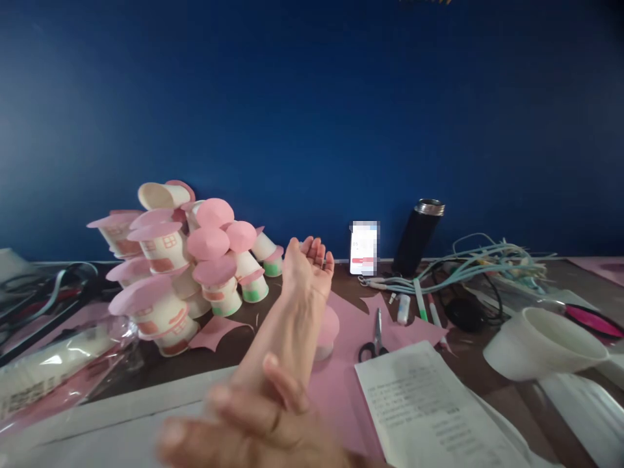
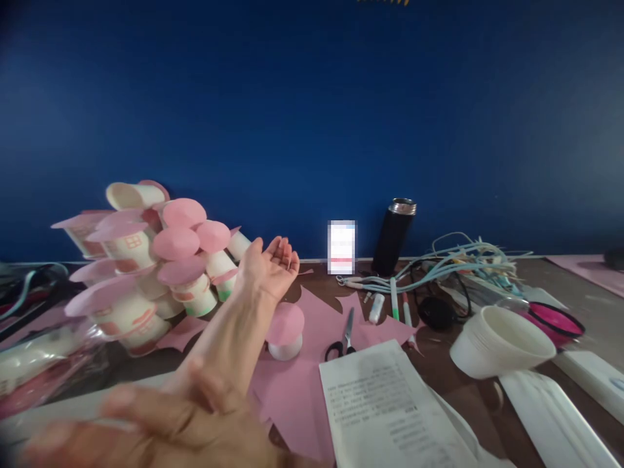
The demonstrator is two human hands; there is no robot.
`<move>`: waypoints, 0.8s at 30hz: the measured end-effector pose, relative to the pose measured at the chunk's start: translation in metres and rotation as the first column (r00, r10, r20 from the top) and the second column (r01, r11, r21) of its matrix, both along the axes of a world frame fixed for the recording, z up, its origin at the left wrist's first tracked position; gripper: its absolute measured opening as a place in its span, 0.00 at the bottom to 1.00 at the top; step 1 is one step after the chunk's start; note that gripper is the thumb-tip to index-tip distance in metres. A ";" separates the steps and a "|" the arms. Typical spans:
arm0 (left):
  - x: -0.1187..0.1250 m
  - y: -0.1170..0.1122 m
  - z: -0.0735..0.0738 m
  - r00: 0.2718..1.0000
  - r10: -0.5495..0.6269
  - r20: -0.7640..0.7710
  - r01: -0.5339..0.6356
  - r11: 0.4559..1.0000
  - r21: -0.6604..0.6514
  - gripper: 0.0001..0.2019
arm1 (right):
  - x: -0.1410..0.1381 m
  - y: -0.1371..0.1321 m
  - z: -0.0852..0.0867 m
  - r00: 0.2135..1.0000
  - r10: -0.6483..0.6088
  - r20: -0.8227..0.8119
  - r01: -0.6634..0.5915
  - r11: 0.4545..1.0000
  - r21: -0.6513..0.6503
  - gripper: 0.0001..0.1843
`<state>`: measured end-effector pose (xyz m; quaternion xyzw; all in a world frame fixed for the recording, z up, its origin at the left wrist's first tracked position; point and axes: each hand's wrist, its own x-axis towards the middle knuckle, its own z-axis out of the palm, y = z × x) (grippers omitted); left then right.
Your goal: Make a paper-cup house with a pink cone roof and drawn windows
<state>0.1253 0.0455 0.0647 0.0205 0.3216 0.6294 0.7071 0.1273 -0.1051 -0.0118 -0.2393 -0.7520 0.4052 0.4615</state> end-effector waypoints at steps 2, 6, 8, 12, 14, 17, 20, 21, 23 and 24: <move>-0.008 0.005 -0.001 1.000 0.016 0.026 -0.016 1.000 -0.020 0.17 | 0.015 -0.003 0.011 0.991 -0.054 -0.122 0.040 0.993 -0.114 0.18; -0.020 0.009 -0.007 0.997 0.020 0.072 -0.019 1.000 -0.004 0.15 | 0.047 0.001 0.026 0.910 -0.177 -0.374 0.048 0.943 -0.330 0.27; -0.023 0.007 -0.010 0.997 0.031 0.077 -0.031 1.000 0.004 0.14 | 0.058 0.006 0.031 0.796 -0.209 -0.568 -0.169 0.824 -0.540 0.34; -0.025 0.004 -0.013 0.996 0.084 0.040 -0.086 0.994 0.062 0.15 | 0.076 0.016 0.036 0.588 -0.377 -0.715 -0.454 0.578 -0.678 0.35; -0.027 0.001 -0.012 0.994 0.112 -0.010 -0.109 0.985 0.133 0.13 | 0.085 0.018 0.033 0.626 -0.377 -0.683 -0.371 0.627 -0.686 0.29; -0.034 -0.011 -0.012 0.978 0.165 -0.124 -0.128 0.956 0.264 0.06 | 0.101 0.017 0.024 0.770 -0.380 -0.512 -0.045 0.769 -0.638 0.20; -0.043 -0.033 -0.012 0.870 0.280 -0.406 -0.049 0.868 0.495 0.04 | 0.115 0.015 0.018 0.845 -0.499 -0.189 0.381 0.812 -0.442 0.13; -0.047 -0.042 -0.013 0.759 0.356 -0.544 0.027 0.819 0.573 0.05 | 0.119 0.016 0.017 0.837 -0.539 -0.096 0.480 0.807 -0.344 0.11; -0.054 -0.057 -0.018 0.500 0.475 -0.724 0.139 0.781 0.609 0.07 | 0.123 0.019 0.015 0.802 -0.597 0.030 0.593 0.788 -0.166 0.09; -0.058 -0.064 -0.022 0.371 0.530 -0.763 0.160 0.773 0.614 0.07 | 0.125 0.022 0.013 0.784 -0.617 0.070 0.621 0.778 -0.095 0.09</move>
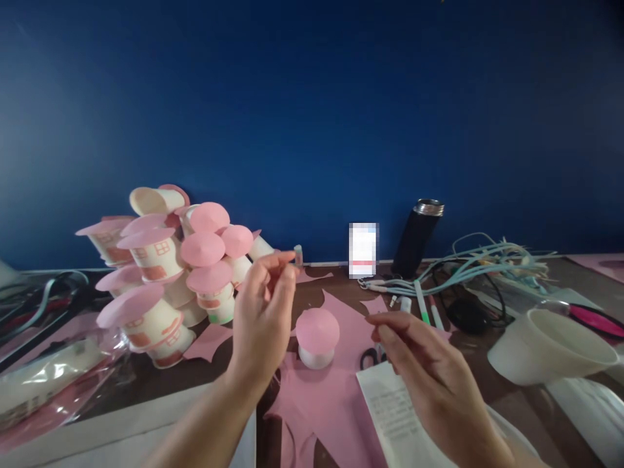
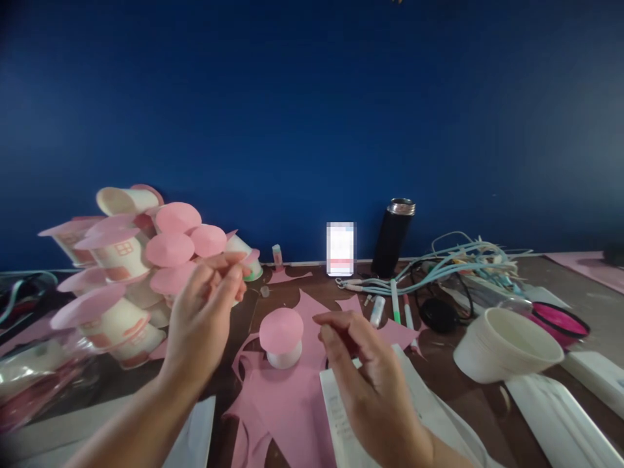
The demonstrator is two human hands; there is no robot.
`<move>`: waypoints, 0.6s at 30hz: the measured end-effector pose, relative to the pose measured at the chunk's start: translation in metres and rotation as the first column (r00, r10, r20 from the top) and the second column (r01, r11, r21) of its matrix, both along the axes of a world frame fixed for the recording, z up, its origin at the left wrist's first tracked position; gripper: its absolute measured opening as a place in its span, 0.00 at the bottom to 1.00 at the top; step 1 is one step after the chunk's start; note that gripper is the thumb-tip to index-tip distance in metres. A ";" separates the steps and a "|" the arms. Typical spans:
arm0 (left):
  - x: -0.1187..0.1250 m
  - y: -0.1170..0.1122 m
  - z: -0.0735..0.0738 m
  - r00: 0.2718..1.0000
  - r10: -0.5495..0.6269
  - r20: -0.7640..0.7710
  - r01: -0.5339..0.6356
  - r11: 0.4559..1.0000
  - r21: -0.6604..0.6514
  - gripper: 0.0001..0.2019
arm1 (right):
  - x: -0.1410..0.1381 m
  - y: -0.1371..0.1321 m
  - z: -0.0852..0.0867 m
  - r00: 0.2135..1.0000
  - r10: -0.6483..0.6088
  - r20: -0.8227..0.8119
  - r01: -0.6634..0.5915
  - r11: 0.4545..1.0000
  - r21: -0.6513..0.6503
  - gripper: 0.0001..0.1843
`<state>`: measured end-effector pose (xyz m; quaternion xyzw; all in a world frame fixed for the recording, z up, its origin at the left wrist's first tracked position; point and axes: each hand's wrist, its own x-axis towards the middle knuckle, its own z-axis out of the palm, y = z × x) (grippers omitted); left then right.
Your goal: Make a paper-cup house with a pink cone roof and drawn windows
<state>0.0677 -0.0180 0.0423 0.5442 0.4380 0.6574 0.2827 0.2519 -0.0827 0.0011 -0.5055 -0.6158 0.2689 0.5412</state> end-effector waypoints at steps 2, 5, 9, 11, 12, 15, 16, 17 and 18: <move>-0.007 -0.008 -0.014 0.982 0.038 -0.184 -0.028 0.998 0.053 0.09 | 0.002 0.007 -0.006 0.995 -0.023 0.098 0.018 0.998 0.054 0.09; -0.019 -0.010 -0.042 0.887 0.071 -0.457 0.026 0.979 0.202 0.12 | 0.002 0.018 -0.018 0.972 -0.031 0.234 -0.007 0.987 0.160 0.14; -0.035 -0.007 -0.077 0.691 0.230 -0.685 0.117 0.900 0.420 0.19 | 0.003 0.025 -0.038 0.863 -0.102 0.495 -0.087 0.935 0.344 0.22; -0.040 -0.008 -0.087 0.601 0.285 -0.747 0.201 0.850 0.486 0.19 | 0.003 0.028 -0.048 0.791 -0.161 0.590 -0.111 0.911 0.397 0.24; -0.041 -0.009 -0.089 0.564 0.300 -0.769 0.231 0.838 0.495 0.18 | 0.004 0.030 -0.052 0.759 -0.181 0.625 -0.120 0.905 0.407 0.24; -0.039 -0.009 -0.090 0.502 0.336 -0.797 0.277 0.810 0.516 0.15 | 0.006 0.036 -0.060 0.675 -0.201 0.710 -0.160 0.899 0.407 0.26; -0.037 -0.009 -0.089 0.496 0.348 -0.795 0.282 0.802 0.527 0.14 | 0.006 0.038 -0.062 0.657 -0.199 0.727 -0.175 0.898 0.404 0.26; -0.036 -0.008 -0.089 0.492 0.356 -0.795 0.284 0.797 0.533 0.14 | 0.006 0.040 -0.063 0.646 -0.196 0.738 -0.189 0.896 0.403 0.26; -0.034 -0.007 -0.089 0.493 0.361 -0.791 0.285 0.792 0.540 0.13 | 0.007 0.043 -0.064 0.638 -0.189 0.747 -0.198 0.897 0.396 0.26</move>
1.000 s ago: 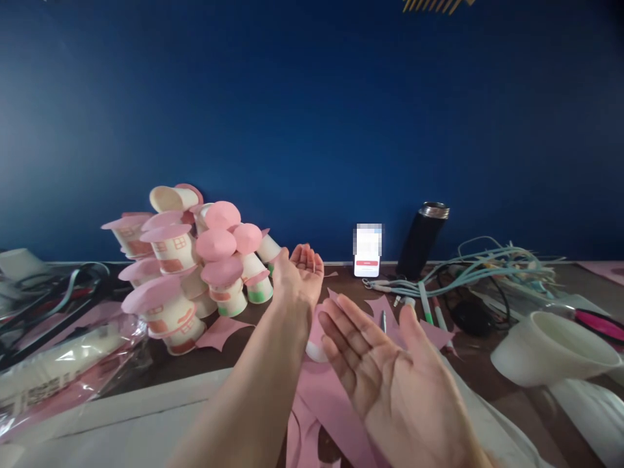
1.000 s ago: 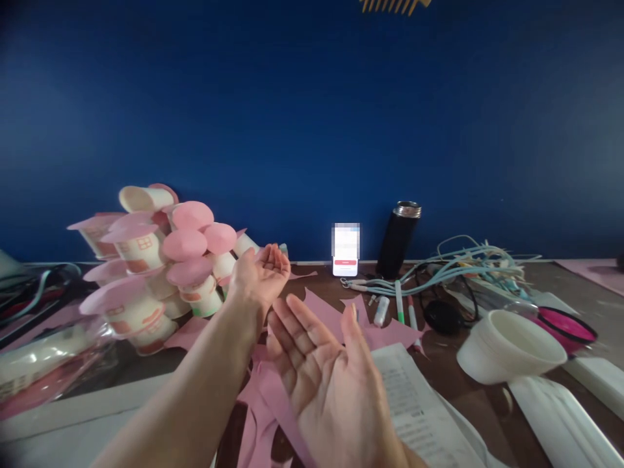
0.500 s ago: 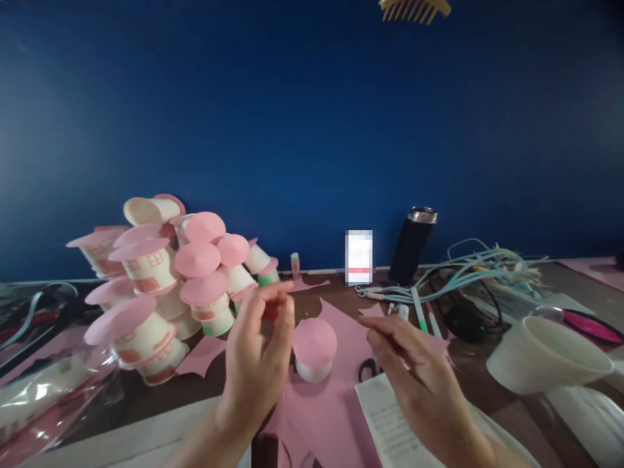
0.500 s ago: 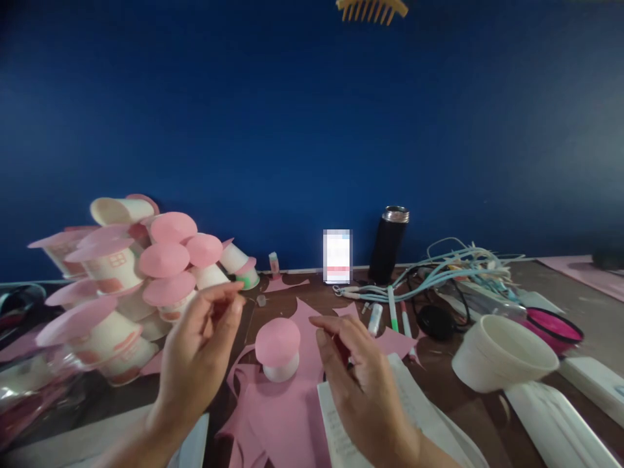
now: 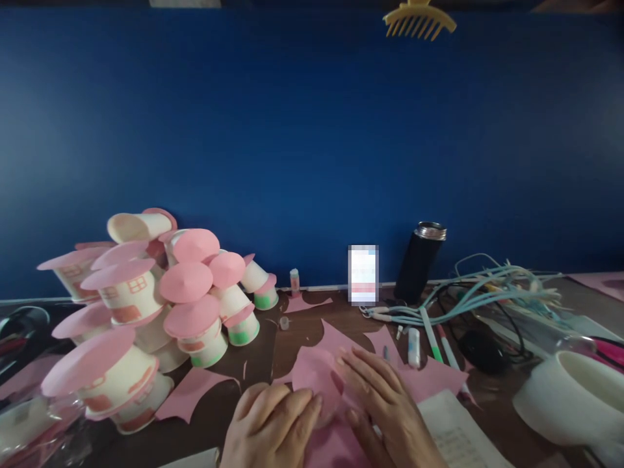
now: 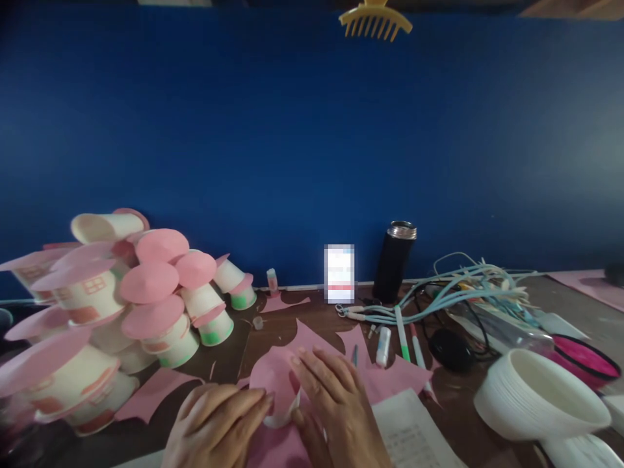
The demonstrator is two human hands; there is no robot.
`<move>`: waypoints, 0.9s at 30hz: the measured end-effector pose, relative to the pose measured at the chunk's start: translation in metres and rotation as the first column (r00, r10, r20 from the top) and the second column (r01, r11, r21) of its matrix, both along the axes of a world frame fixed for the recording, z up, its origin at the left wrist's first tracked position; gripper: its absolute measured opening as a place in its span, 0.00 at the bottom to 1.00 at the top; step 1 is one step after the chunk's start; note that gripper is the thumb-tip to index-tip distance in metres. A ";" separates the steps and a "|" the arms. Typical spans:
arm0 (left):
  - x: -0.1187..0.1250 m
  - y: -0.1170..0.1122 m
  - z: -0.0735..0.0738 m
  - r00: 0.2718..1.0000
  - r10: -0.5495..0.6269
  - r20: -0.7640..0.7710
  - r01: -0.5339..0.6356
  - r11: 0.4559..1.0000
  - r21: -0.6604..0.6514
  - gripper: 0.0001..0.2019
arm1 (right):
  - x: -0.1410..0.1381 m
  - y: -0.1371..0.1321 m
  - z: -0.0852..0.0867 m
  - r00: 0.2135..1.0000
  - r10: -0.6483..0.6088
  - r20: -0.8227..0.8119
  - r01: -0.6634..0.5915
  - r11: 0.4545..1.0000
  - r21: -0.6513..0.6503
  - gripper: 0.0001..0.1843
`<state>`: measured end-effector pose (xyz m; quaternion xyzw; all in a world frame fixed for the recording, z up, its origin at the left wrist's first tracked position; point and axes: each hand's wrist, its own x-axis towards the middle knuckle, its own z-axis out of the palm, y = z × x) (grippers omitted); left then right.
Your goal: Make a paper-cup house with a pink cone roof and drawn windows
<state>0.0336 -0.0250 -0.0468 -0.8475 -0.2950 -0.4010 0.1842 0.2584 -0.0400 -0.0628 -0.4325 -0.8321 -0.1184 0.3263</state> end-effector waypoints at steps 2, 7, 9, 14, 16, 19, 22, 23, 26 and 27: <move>0.002 0.002 -0.001 1.000 -0.002 0.006 0.002 1.000 0.005 0.14 | -0.001 0.004 0.000 1.000 0.013 0.020 -0.013 1.000 -0.005 0.26; 0.004 0.001 -0.002 1.000 -0.004 0.012 0.004 1.000 -0.019 0.15 | -0.006 0.007 0.001 0.997 -0.016 0.075 0.022 0.997 -0.077 0.28; 0.004 0.000 -0.001 1.000 -0.010 0.015 0.010 1.000 -0.030 0.14 | -0.008 0.007 0.002 0.996 -0.030 0.080 0.039 0.993 -0.116 0.29; 0.003 -0.002 0.002 0.999 -0.036 0.013 0.037 0.998 -0.053 0.14 | -0.008 0.007 0.005 0.996 -0.042 0.082 0.054 0.989 -0.141 0.28; 0.003 -0.002 0.001 0.999 -0.037 0.011 0.037 0.998 -0.043 0.14 | -0.008 0.006 0.006 0.993 -0.050 0.102 0.063 0.990 -0.123 0.27; 0.004 -0.001 -0.002 0.999 -0.038 0.016 0.038 0.999 -0.035 0.13 | -0.009 0.006 0.008 0.989 -0.064 0.135 0.076 0.993 -0.092 0.27; 0.004 0.000 -0.005 0.999 -0.045 0.027 0.046 0.998 -0.048 0.13 | -0.009 0.007 0.010 0.985 -0.074 0.156 0.086 0.994 -0.074 0.26; 0.003 0.000 -0.005 0.998 -0.049 0.029 0.050 0.997 -0.054 0.13 | -0.009 0.007 0.010 0.984 -0.077 0.160 0.089 0.994 -0.070 0.26; -0.003 0.002 -0.007 0.999 -0.028 0.019 0.029 0.994 -0.109 0.15 | -0.007 0.006 0.007 0.984 -0.084 0.160 0.092 0.995 -0.045 0.25; -0.005 0.003 -0.007 1.000 0.000 0.021 0.003 0.992 -0.124 0.17 | -0.006 0.005 0.005 0.984 -0.089 0.155 0.095 0.995 -0.030 0.26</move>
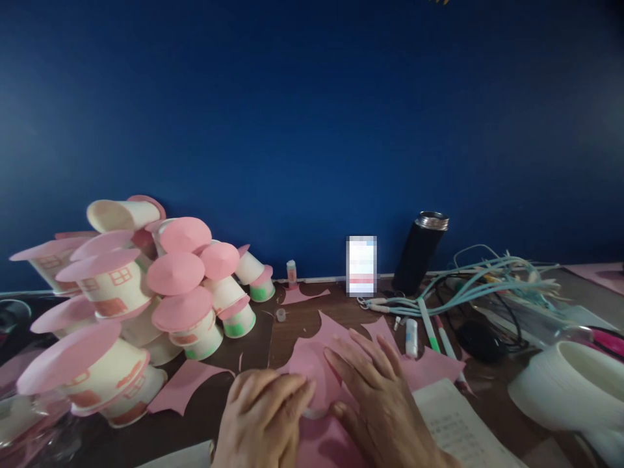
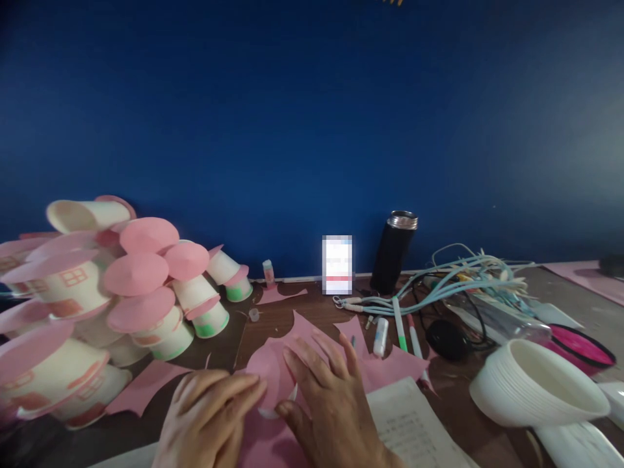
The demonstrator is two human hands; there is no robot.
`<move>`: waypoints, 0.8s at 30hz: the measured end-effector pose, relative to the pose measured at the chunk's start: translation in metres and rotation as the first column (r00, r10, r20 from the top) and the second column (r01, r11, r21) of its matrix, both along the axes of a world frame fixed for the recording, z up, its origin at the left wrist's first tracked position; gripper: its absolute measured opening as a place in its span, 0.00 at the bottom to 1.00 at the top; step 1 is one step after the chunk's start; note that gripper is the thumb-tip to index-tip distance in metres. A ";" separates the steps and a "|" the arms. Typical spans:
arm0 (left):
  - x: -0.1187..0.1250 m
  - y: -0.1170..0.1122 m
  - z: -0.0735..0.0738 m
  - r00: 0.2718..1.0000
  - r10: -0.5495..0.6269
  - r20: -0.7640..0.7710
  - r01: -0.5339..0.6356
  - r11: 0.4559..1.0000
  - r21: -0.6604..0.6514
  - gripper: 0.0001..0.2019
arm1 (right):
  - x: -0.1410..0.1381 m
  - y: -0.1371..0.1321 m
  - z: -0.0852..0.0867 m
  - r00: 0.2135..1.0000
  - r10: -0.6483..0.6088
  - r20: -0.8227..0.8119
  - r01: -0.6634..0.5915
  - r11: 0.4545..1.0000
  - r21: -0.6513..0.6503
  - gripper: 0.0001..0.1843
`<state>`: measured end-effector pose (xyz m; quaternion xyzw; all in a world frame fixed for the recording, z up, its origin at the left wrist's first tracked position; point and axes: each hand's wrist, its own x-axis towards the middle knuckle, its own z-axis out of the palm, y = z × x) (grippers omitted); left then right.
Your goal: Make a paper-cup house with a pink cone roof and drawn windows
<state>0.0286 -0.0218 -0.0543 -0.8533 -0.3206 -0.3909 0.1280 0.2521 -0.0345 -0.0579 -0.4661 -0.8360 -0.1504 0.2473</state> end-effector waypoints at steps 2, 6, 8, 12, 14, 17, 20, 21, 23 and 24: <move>-0.002 0.004 -0.001 0.996 0.087 0.026 -0.087 0.996 -0.006 0.21 | 0.002 -0.002 -0.003 1.000 -0.004 -0.003 0.004 1.000 0.031 0.30; 0.000 0.011 -0.003 0.980 0.197 0.030 -0.196 0.979 -0.050 0.25 | 0.002 -0.004 -0.004 1.000 0.012 0.023 -0.012 0.999 0.038 0.33; 0.002 0.013 -0.002 0.982 0.191 -0.001 -0.191 0.980 -0.061 0.26 | 0.001 -0.005 -0.003 0.999 0.023 0.029 -0.025 0.999 0.042 0.33; 0.002 0.012 -0.002 0.985 0.170 -0.039 -0.172 0.983 -0.056 0.24 | -0.001 -0.005 -0.003 0.999 0.018 0.035 -0.020 0.999 0.030 0.33; 0.001 0.011 -0.003 0.985 0.165 -0.051 -0.168 0.984 -0.057 0.23 | -0.002 -0.005 -0.003 0.999 0.016 0.033 -0.017 0.999 0.028 0.32; 0.001 0.011 -0.006 0.988 0.153 -0.017 -0.154 0.985 -0.078 0.22 | -0.002 -0.005 -0.005 0.999 0.026 0.024 -0.026 0.999 0.031 0.31; 0.001 0.011 -0.009 0.989 0.146 0.010 -0.144 0.983 -0.114 0.21 | -0.003 -0.006 -0.007 0.999 0.025 0.022 -0.026 0.999 0.024 0.31; 0.001 0.011 -0.009 0.990 0.143 0.005 -0.141 0.982 -0.123 0.21 | -0.003 -0.006 -0.008 1.000 0.022 0.020 -0.022 1.000 0.020 0.31; 0.001 0.011 -0.009 0.990 0.143 0.000 -0.141 0.981 -0.136 0.23 | -0.003 -0.006 -0.009 1.000 0.023 0.001 -0.023 1.000 0.016 0.32; 0.002 0.012 -0.009 0.989 0.145 0.002 -0.144 0.979 -0.147 0.24 | -0.003 -0.006 -0.009 1.000 0.024 -0.018 -0.024 1.000 0.008 0.33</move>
